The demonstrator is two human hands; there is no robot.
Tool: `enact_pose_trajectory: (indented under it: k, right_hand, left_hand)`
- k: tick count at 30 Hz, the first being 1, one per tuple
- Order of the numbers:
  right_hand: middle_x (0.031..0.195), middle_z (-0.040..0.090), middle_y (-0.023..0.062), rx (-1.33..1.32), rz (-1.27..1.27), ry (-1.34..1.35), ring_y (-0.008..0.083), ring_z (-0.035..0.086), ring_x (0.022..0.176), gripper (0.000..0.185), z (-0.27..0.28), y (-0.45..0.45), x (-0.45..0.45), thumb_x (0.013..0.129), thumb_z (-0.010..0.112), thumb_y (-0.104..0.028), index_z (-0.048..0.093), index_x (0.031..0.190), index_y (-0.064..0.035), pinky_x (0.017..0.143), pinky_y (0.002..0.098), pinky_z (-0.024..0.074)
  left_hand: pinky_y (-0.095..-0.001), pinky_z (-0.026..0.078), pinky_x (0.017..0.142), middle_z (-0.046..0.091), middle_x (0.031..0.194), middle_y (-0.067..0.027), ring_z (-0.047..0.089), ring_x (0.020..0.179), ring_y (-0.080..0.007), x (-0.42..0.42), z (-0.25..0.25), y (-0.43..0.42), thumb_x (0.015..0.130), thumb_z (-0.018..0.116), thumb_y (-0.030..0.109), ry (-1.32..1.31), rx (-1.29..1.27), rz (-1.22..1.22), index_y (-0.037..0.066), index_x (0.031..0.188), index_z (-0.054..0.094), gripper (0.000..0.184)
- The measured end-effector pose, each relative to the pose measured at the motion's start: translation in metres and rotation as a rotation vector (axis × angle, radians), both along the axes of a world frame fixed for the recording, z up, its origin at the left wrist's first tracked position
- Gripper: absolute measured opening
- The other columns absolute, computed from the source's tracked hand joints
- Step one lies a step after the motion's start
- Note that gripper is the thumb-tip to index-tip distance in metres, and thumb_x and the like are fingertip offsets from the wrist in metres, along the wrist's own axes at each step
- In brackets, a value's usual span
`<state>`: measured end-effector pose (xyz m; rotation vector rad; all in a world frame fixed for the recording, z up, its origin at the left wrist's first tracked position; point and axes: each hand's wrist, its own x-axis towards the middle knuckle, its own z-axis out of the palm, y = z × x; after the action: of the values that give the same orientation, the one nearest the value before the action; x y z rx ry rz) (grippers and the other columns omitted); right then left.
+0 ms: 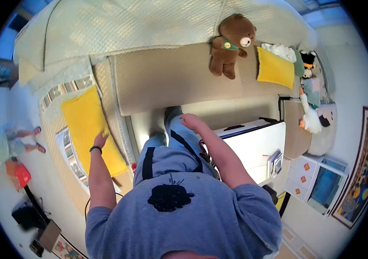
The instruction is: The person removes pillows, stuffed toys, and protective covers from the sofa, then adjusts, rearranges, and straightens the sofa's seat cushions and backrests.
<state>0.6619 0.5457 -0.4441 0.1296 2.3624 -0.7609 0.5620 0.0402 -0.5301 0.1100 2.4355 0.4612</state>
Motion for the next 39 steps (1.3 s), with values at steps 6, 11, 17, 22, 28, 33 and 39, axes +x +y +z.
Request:
enact_pose_trajectory:
  k: [6,11,17,22,28,33,39]
  right_hand:
    - [0.1,0.058,0.0178,0.103,-0.421,0.043,0.0333,0.054,0.095,0.031,-0.027,0.076,0.064,0.079,0.049,-0.025,0.059,0.1,-0.0047,0.084,0.0401,0.0425]
    - [0.097,0.059,0.0179,0.171,-0.478,0.058,0.0346,0.054,0.092,0.032,-0.048,0.121,0.105,0.079,0.048,-0.028,0.059,0.095,-0.0023,0.081,0.0408,0.0428]
    - [0.105,0.057,0.0166,0.075,-0.714,-0.067,0.0324,0.053,0.097,0.036,-0.073,0.161,0.102,0.081,0.047,-0.031,0.057,0.105,-0.0047,0.085,0.0399,0.0413]
    - [0.102,0.058,0.0173,0.029,-0.694,0.072,0.0344,0.054,0.094,0.031,-0.097,0.201,0.075,0.081,0.045,-0.024,0.058,0.102,-0.0059,0.082,0.0415,0.0434]
    - [0.096,0.059,0.0187,-0.083,-0.929,0.044,0.0359,0.056,0.089,0.03,-0.091,0.252,0.043,0.08,0.047,-0.023,0.057,0.103,-0.0059,0.078,0.0422,0.0445]
    - [0.087,0.06,0.0113,-0.214,-1.04,-0.032,0.0235,0.058,0.077,0.031,-0.114,0.287,0.051,0.082,0.05,-0.023,0.055,0.106,-0.0049,0.07,0.0329,0.046]
    - [0.089,0.056,0.002,-0.752,-1.575,-0.094,0.0119,0.053,0.076,0.04,-0.105,0.339,0.014,0.082,0.053,-0.02,0.047,0.12,-0.0098,0.064,0.0246,0.0428]
  left_hand:
    - [-0.0353,0.046,0.077,0.061,0.093,-0.0188,0.059,0.086,-0.0301,-0.1,0.042,0.123,0.082,0.053,0.032,-0.007,0.097,0.024,0.009,0.116,0.052,0.041]
    - [-0.0336,0.046,0.075,0.062,0.093,-0.0158,0.06,0.084,-0.0257,-0.106,0.034,0.214,0.081,0.054,0.031,-0.142,0.303,-0.12,0.007,0.116,0.051,0.042]
    - [-0.036,0.045,0.079,0.061,0.098,-0.0162,0.058,0.09,-0.0274,-0.152,0.04,0.363,0.08,0.054,0.031,-0.109,0.306,-0.396,0.006,0.113,0.054,0.041]
    - [-0.038,0.041,0.087,0.056,0.11,-0.017,0.054,0.1,-0.0309,-0.203,0.064,0.538,0.08,0.054,0.033,-0.174,0.267,-0.384,0.009,0.123,0.045,0.049]
    - [-0.0418,0.034,0.096,0.039,0.126,-0.0244,0.037,0.117,-0.0365,-0.226,0.044,0.712,0.073,0.061,0.037,0.119,0.336,-0.382,0.008,0.134,0.023,0.078]
    - [-0.0423,0.037,0.093,0.042,0.124,-0.0231,0.042,0.112,-0.0378,-0.239,-0.015,0.771,0.07,0.063,0.031,0.122,0.304,-0.305,0.009,0.134,0.023,0.078]
    - [-0.0322,0.046,0.075,0.059,0.095,-0.0112,0.057,0.088,-0.0235,-0.215,0.012,0.773,0.067,0.059,0.011,-0.327,0.865,0.169,0.004,0.108,0.051,0.042]
